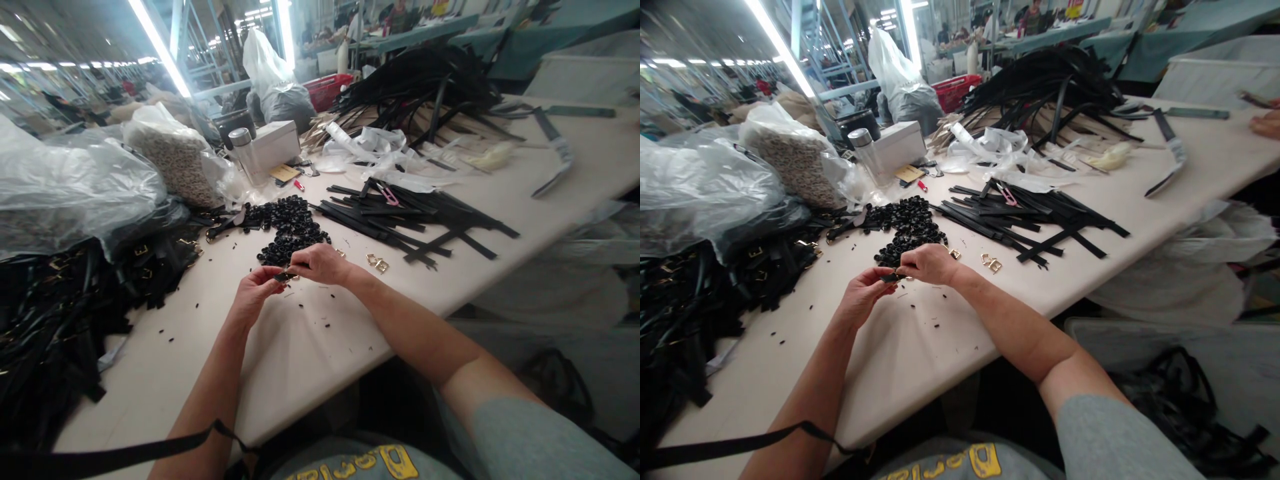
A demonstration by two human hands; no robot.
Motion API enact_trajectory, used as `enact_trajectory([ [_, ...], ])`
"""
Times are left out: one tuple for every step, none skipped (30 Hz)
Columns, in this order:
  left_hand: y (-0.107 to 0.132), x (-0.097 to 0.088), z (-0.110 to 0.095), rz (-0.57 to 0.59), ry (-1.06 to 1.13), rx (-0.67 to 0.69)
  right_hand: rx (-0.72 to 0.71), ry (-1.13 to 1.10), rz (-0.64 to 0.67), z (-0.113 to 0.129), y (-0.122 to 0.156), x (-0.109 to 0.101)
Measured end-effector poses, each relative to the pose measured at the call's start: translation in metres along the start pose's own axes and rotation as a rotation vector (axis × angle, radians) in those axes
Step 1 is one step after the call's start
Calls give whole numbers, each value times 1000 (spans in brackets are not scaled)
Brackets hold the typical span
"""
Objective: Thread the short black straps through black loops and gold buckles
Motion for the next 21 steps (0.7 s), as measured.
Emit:
enact_trajectory([
  [0, 1, 1, 7, -10, -18, -29, 44, -32, 1, 0, -2],
  [0, 2, 2, 17, -21, -40, -65, 75, -50, 4, 0, -2],
  [1, 4, 4, 24, -30, -62, -107, 94, -62, 7, 1, -2],
  [1, 5, 6, 26, -33, -81, -153, 102, -78, 11, 1, -3],
  [1, 6, 8, 16, -25, -93, -204, 102, -104, 15, 2, -5],
  [1, 7, 9, -2, -3, -98, -257, 96, -144, 20, 3, -9],
  [1, 7, 10, -27, 35, -97, -302, 87, -200, 25, 4, -14],
  [0, 7, 11, -56, 87, -93, -330, 73, -268, 28, 6, -21],
  [-1, 6, 12, -88, 147, -90, -335, 55, -340, 29, 8, -29],
  [-1, 6, 13, -117, 206, -89, -317, 32, -402, 28, 9, -35],
  [-2, 5, 15, -143, 260, -90, -281, 4, -439, 25, 10, -38],
  [-3, 5, 17, -167, 304, -90, -236, -33, -442, 21, 9, -37],
  [-4, 4, 18, -188, 339, -87, -193, -81, -409, 17, 8, -32],
  [-5, 2, 19, -207, 365, -80, -155, -139, -350, 13, 5, -24],
  [-6, 2, 20, -220, 383, -69, -117, -205, -288, 9, 3, -14],
  [-7, 1, 20, -226, 393, -59, -78, -280, -242, 5, 1, -4],
  [-7, 1, 20, -228, 395, -49, -35, -371, -217, 1, 0, 3],
  [-7, 2, 20, -227, 392, -41, 14, -478, -211, -5, -1, 10],
  [-7, 3, 20, -223, 383, -35, 73, -599, -221, -11, -2, 15],
  [-6, 5, 20, -220, 369, -29, 137, -731, -231, -17, -2, 20],
  [-6, 6, 19, -219, 349, -19, 198, -865, -233, -21, -2, 26],
])
Point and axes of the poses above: each hand's wrist, its own y-axis away from the middle knuckle, its own x-axis out of the palm, z = x × y, the point moved 9 cm from there along -y, towards the middle knuckle, and after that the axes turned 10 degrees about -y, right-handed, at the moved point
